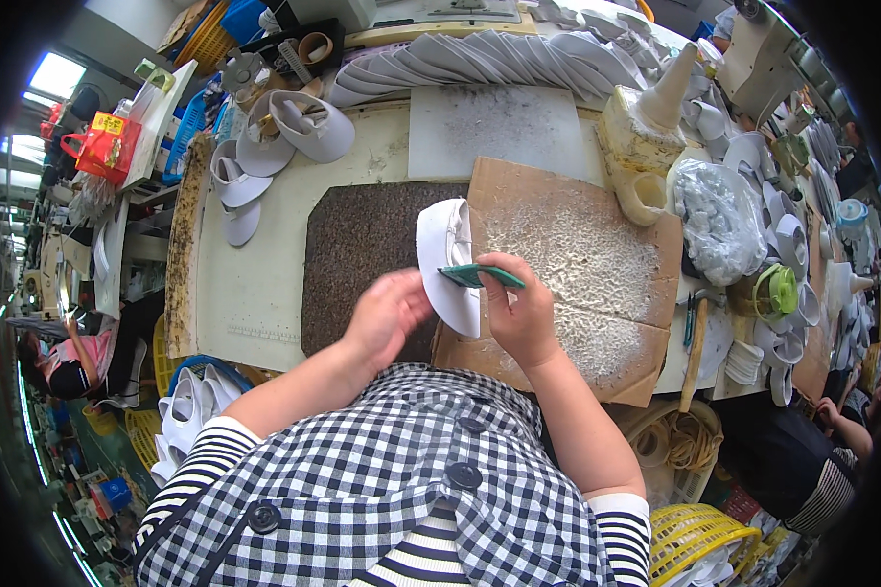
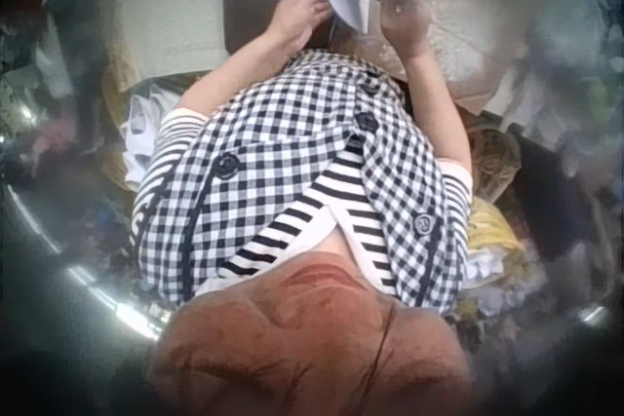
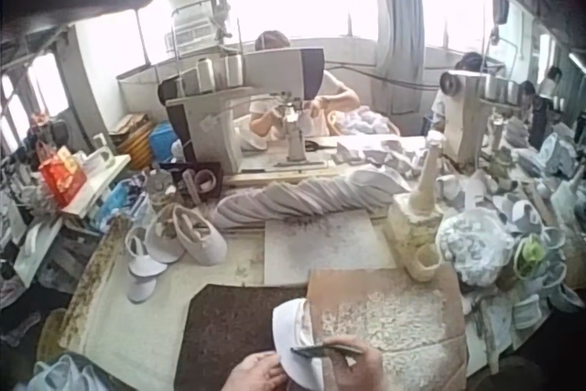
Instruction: The person applies glue to the edges of white shoe uppers using a small handheld scraper.
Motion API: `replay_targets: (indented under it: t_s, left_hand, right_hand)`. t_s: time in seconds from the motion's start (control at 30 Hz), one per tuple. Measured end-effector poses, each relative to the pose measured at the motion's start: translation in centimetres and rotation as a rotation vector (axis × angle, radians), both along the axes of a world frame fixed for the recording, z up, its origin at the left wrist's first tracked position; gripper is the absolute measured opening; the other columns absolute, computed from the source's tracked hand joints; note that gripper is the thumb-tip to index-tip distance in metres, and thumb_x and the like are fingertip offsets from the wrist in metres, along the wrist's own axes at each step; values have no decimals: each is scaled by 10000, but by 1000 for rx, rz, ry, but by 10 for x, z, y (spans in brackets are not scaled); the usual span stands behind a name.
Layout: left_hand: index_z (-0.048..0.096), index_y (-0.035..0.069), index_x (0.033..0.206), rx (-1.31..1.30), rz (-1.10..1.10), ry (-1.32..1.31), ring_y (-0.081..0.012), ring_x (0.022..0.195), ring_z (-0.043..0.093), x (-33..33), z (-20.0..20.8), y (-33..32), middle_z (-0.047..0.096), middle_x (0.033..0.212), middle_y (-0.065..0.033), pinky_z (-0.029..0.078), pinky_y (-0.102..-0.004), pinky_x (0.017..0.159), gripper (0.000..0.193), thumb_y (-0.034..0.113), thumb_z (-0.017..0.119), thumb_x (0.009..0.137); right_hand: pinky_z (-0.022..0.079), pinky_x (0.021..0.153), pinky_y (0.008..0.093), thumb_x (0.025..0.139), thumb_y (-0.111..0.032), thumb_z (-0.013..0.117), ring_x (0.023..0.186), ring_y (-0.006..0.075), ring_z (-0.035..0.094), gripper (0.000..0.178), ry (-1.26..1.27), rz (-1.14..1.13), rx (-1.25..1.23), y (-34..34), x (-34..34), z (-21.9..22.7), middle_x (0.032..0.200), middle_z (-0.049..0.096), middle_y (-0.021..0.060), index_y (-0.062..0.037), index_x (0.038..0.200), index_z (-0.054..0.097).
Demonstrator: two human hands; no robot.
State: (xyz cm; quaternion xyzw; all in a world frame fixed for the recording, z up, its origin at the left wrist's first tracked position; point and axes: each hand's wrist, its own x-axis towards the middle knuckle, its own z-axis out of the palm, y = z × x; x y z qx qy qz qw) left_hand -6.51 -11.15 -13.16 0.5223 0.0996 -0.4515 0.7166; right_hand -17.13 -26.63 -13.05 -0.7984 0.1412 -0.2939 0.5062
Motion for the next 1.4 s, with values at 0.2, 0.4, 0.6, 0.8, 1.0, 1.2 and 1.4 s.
replay_targets:
  t_s: [0.2, 0.4, 0.6, 0.8, 1.0, 1.2, 1.4]
  left_hand:
    - [494, 44, 1170, -75, -79, 73, -238, 1069, 584, -8, 3, 5, 585, 1136, -120, 479, -403, 934, 255, 209, 387, 1008]
    - [486, 40, 1183, -166, -95, 101, -221, 1047, 608, 2, 13, 12, 599, 1124, -115, 486, -424, 938, 268, 194, 354, 1008]
    - [481, 71, 1193, -183, -417, 113, -217, 1032, 615, 14, 21, -13, 585, 1159, -100, 501, -445, 914, 260, 223, 387, 1005]
    - [437, 58, 1261, -116, -188, 196, -288, 1118, 569, 25, -2, -7, 535, 1229, -162, 479, -497, 937, 336, 271, 365, 1012]
    - [421, 33, 1276, -191, -100, 86, -272, 1163, 542, 3, -3, 3, 527, 1247, -151, 452, -459, 991, 340, 242, 323, 1026]
    - [382, 18, 1325, -231, -73, 178, -303, 1188, 530, 13, -7, 3, 506, 1300, -171, 434, -497, 1001, 417, 290, 278, 1027]
    - [414, -5, 1309, -274, -131, 241, -306, 1166, 547, 16, 0, 3, 547, 1257, -178, 448, -499, 975, 457, 312, 283, 1007]
  right_hand:
    - [523, 732, 292, 865, 32, 602, 853, 222, 669, 205, -48, 57, -15, 4, 12, 3, 935, 664, 114, -45, 1055, 593]
    - [523, 776, 328, 855, 86, 579, 890, 256, 655, 171, -151, 204, 44, -9, -31, 15, 972, 661, 150, -7, 998, 592]
    - [530, 766, 341, 741, 103, 615, 915, 282, 648, 340, -170, 149, -339, -6, -14, 37, 1029, 646, 143, -45, 1047, 606]
    - [530, 737, 333, 780, 69, 624, 885, 287, 652, 308, -111, 163, -278, 14, -49, -2, 1004, 649, 137, -59, 1058, 596]
    - [518, 735, 344, 803, 62, 618, 875, 296, 642, 296, -130, -3, -142, 15, -11, -1, 988, 635, 141, -55, 1073, 581]
    - [523, 751, 383, 668, 75, 628, 907, 310, 624, 446, -104, 247, -450, 10, -7, -6, 1034, 617, 107, -92, 1079, 596]
    - [531, 772, 370, 669, 17, 663, 939, 275, 631, 428, -112, 209, -399, 15, 11, 15, 1053, 618, 85, -161, 1059, 654]
